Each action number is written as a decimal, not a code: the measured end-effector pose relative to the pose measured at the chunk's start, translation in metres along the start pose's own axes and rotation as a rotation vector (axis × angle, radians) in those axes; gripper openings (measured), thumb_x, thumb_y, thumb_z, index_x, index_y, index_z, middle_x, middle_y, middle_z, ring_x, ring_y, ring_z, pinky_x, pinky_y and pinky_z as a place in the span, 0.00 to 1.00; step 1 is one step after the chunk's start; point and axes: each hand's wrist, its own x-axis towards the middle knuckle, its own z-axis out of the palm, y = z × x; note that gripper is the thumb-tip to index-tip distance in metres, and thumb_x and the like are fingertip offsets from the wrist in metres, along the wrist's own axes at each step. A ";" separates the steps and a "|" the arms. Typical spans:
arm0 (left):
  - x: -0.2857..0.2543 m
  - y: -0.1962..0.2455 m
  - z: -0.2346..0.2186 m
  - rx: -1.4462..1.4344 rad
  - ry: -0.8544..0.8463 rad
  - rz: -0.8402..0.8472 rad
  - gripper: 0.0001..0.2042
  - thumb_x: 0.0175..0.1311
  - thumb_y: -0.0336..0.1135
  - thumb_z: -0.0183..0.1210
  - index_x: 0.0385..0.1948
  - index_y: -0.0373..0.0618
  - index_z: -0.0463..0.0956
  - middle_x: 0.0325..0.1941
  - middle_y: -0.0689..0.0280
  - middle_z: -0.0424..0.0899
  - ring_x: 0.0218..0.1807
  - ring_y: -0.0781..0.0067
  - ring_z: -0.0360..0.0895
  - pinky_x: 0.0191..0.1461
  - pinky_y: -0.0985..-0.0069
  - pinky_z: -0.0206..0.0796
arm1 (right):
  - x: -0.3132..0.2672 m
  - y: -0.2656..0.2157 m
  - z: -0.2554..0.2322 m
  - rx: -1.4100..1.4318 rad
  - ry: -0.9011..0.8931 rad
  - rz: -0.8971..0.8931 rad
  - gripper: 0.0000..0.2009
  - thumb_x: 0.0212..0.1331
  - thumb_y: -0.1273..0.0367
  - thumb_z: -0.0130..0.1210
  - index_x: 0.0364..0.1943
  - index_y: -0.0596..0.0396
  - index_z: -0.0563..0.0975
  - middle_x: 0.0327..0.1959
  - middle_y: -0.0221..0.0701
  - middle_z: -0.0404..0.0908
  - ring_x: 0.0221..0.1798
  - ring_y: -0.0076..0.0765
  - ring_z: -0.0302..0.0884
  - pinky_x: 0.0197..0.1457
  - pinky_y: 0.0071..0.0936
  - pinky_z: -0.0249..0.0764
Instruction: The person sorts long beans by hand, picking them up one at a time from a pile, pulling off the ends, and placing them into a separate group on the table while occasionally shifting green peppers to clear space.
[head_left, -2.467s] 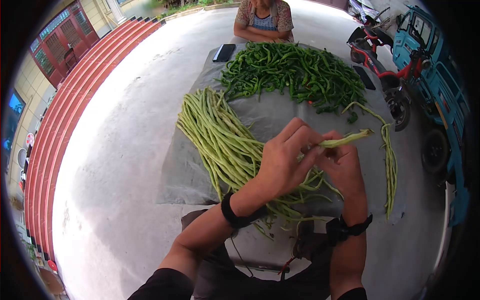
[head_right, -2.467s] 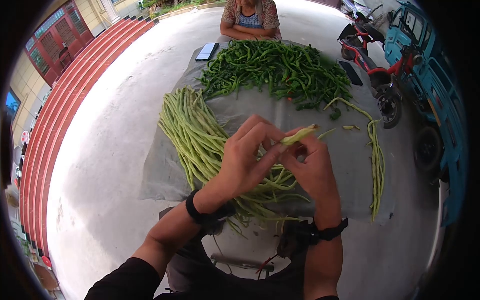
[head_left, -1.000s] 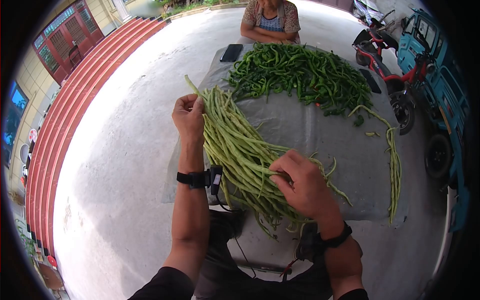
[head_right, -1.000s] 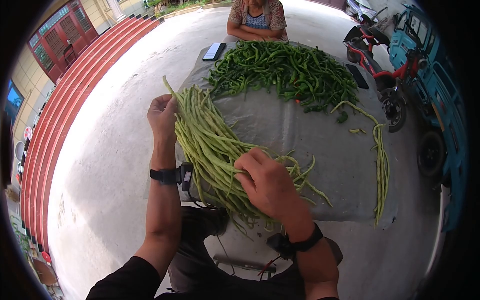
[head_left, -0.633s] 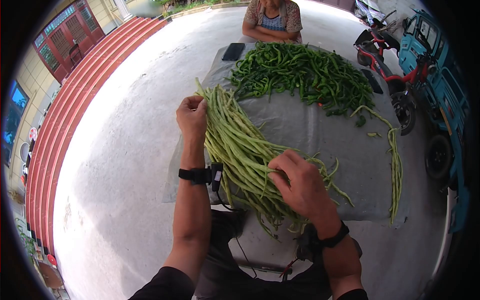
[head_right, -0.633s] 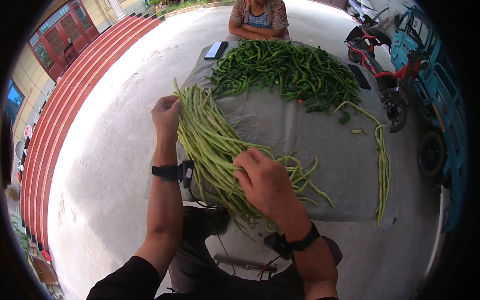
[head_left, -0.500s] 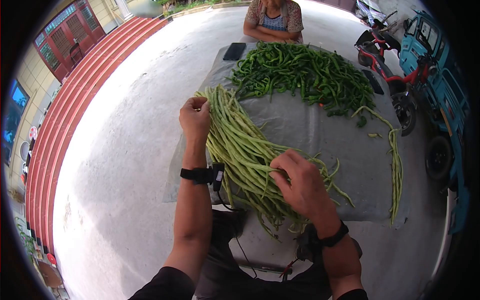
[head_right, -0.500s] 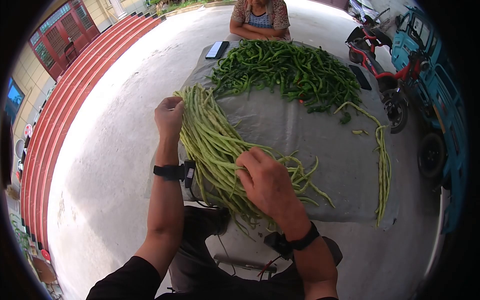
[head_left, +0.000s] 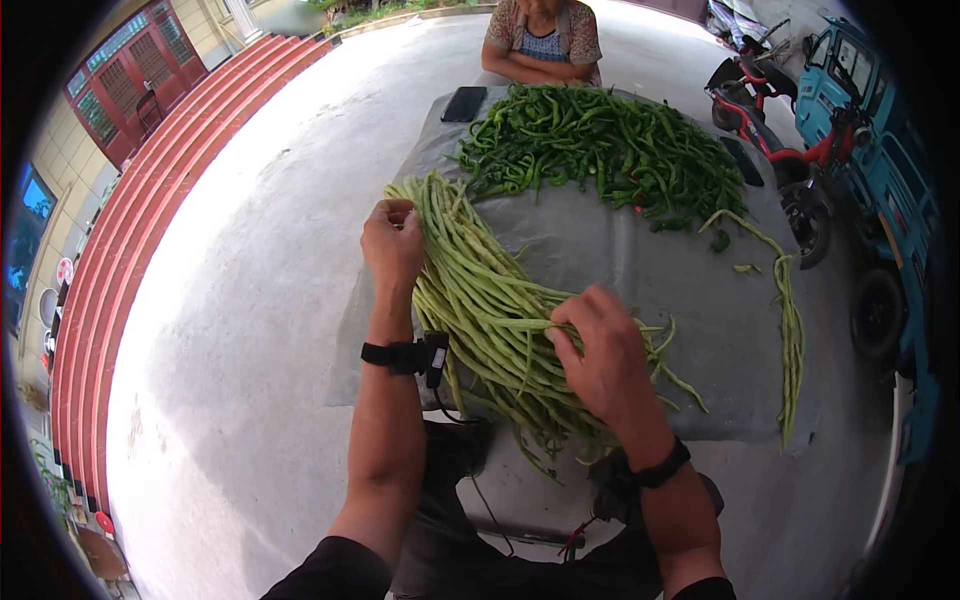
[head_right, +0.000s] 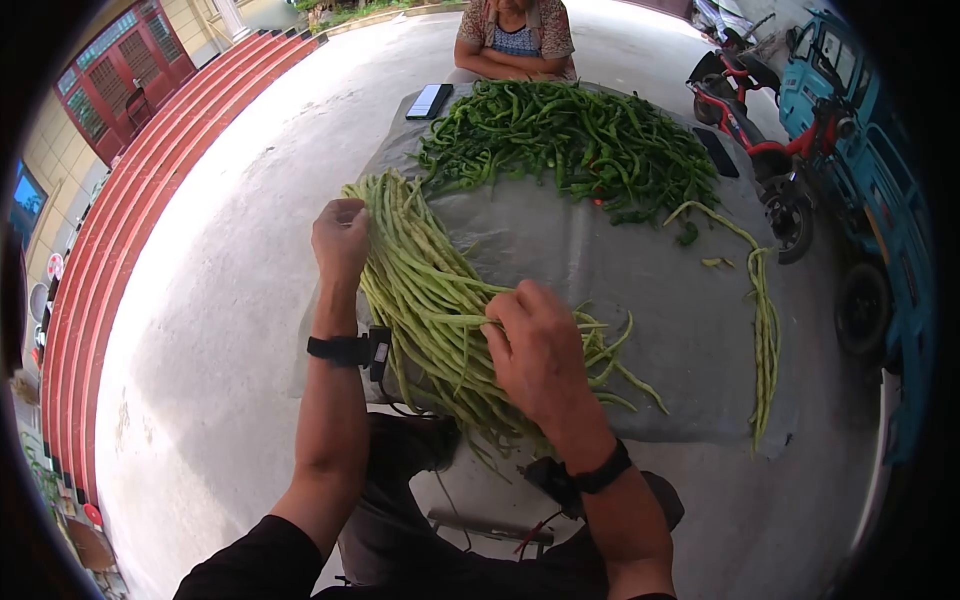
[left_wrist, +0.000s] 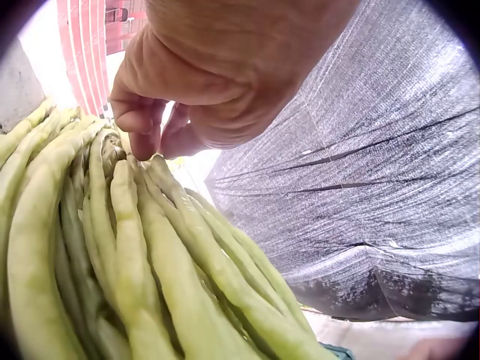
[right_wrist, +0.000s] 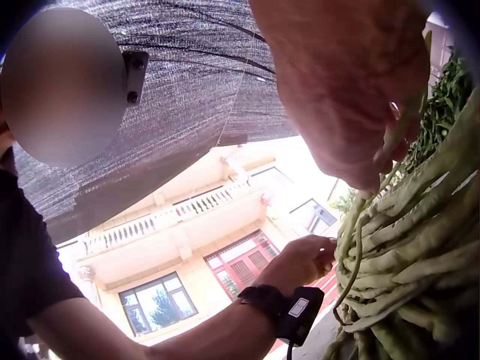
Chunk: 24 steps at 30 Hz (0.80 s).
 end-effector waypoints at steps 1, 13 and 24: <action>-0.001 0.000 0.003 -0.015 -0.006 -0.005 0.12 0.64 0.33 0.66 0.47 0.39 0.86 0.42 0.54 0.91 0.42 0.64 0.88 0.48 0.67 0.78 | 0.001 0.002 0.000 -0.004 0.005 -0.022 0.09 0.57 0.75 0.66 0.38 0.55 0.76 0.39 0.38 0.74 0.45 0.52 0.75 0.48 0.47 0.71; 0.014 -0.025 0.007 0.018 -0.046 0.099 0.10 0.69 0.32 0.65 0.47 0.41 0.86 0.39 0.61 0.90 0.39 0.73 0.85 0.46 0.71 0.76 | -0.007 0.014 -0.003 -0.014 0.102 -0.048 0.09 0.57 0.73 0.66 0.38 0.54 0.76 0.40 0.38 0.73 0.47 0.51 0.74 0.51 0.46 0.72; 0.003 -0.002 0.005 0.043 0.055 0.157 0.08 0.70 0.33 0.64 0.45 0.40 0.85 0.37 0.64 0.89 0.37 0.75 0.83 0.45 0.73 0.75 | -0.022 0.105 -0.097 -0.121 0.342 0.265 0.07 0.60 0.71 0.65 0.36 0.57 0.78 0.33 0.39 0.82 0.38 0.52 0.80 0.44 0.46 0.74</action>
